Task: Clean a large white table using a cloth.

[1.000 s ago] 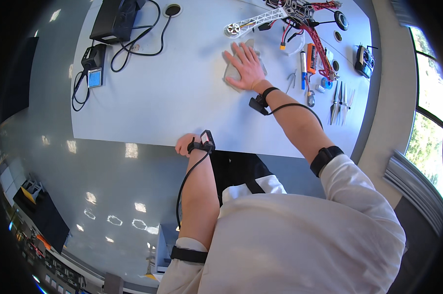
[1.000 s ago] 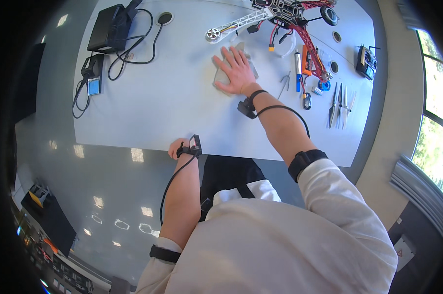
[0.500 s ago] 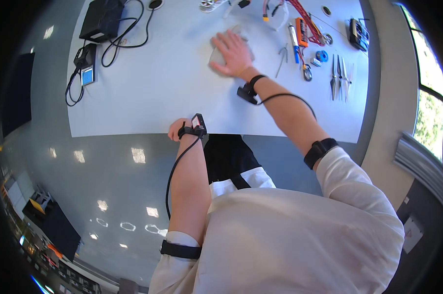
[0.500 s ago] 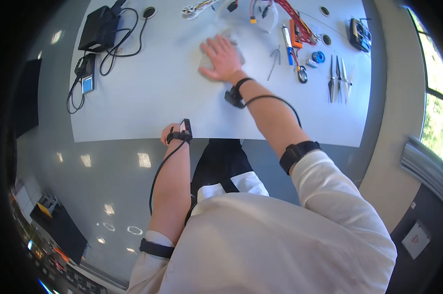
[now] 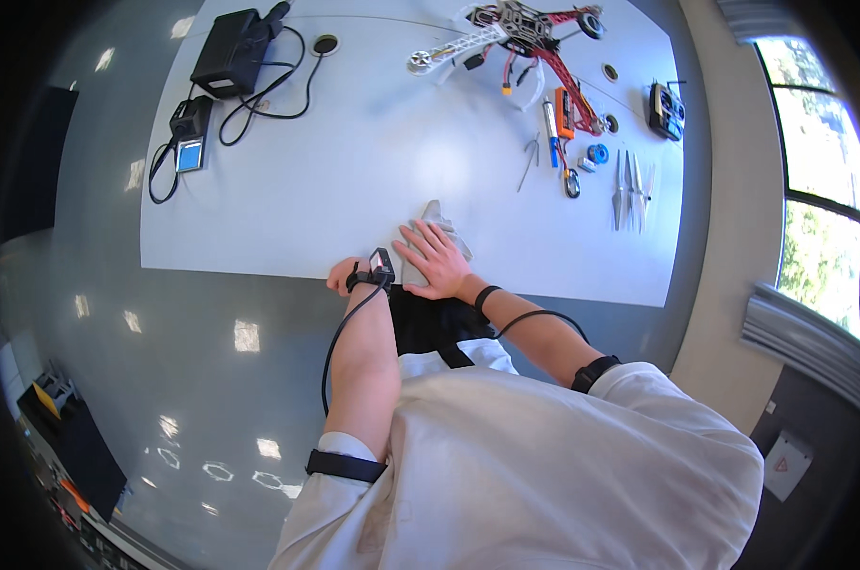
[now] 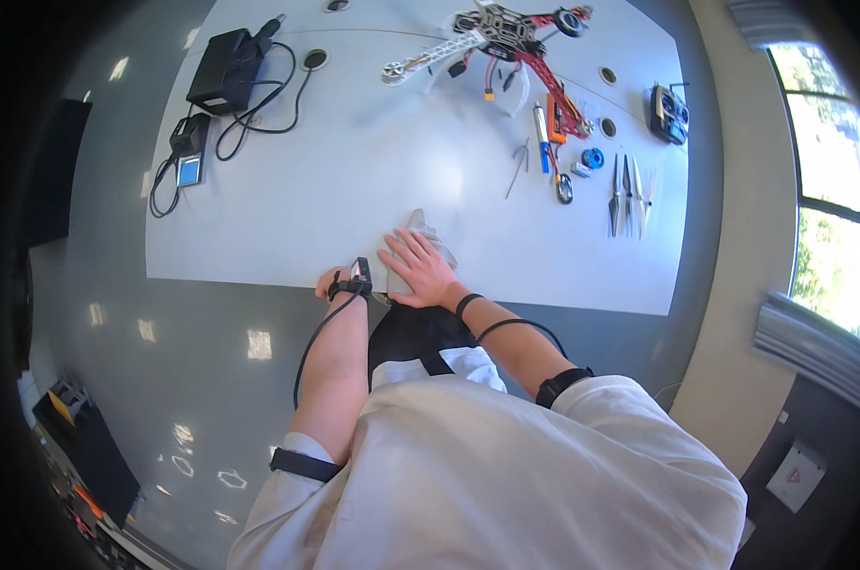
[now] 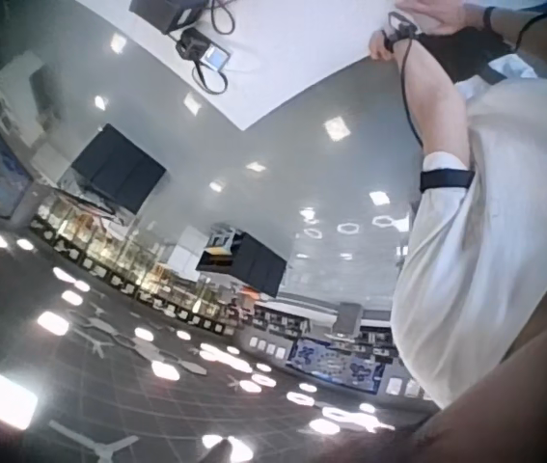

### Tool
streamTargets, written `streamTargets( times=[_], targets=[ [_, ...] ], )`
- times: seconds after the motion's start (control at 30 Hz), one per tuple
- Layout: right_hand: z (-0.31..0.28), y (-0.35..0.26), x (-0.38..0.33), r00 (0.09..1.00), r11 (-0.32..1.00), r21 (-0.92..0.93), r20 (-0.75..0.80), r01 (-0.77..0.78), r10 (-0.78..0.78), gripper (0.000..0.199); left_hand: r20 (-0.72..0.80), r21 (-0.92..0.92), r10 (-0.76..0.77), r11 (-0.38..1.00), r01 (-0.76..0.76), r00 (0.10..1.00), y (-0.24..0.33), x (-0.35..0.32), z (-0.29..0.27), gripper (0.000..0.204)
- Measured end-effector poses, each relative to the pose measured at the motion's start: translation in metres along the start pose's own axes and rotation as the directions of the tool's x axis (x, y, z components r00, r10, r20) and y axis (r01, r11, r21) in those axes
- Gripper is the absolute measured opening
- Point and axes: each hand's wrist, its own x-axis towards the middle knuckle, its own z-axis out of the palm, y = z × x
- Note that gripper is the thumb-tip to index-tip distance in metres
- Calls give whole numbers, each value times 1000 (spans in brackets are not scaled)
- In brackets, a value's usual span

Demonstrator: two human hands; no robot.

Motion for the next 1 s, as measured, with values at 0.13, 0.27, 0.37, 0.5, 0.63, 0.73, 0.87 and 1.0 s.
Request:
streamTargets(
  times=[0.13,0.27,0.37,0.5,0.63,0.73,0.87,1.0],
  targets=[
    [-2,11,5,997,998,-2,35,64,-63,79,-30,-243,-158,959,146,987,8,-23,-12,42],
    [-8,35,25,977,984,10,116,178,-178,80,-33,-375,-276,895,244,961,16,-38,-15,42],
    [-15,61,53,967,977,-8,146,212,-209,81,-39,-441,-354,845,302,934,20,-45,-21,44],
    [-30,98,105,980,979,-71,73,192,-187,80,-36,-516,-453,772,372,891,25,-48,-28,46],
    [-46,129,149,984,972,-159,-26,172,-178,78,-7,-562,-518,709,426,855,30,-56,-30,48],
    [-50,144,168,983,972,-167,-40,168,-177,76,-126,-477,-528,774,415,840,41,-70,-42,40],
    [-53,155,175,979,964,-189,-48,186,-198,74,-26,-557,-549,702,444,836,46,-84,-57,62],
    [-54,160,182,974,957,-205,-50,205,-220,74,37,-574,-567,662,482,823,51,-95,-71,65]
  ],
)
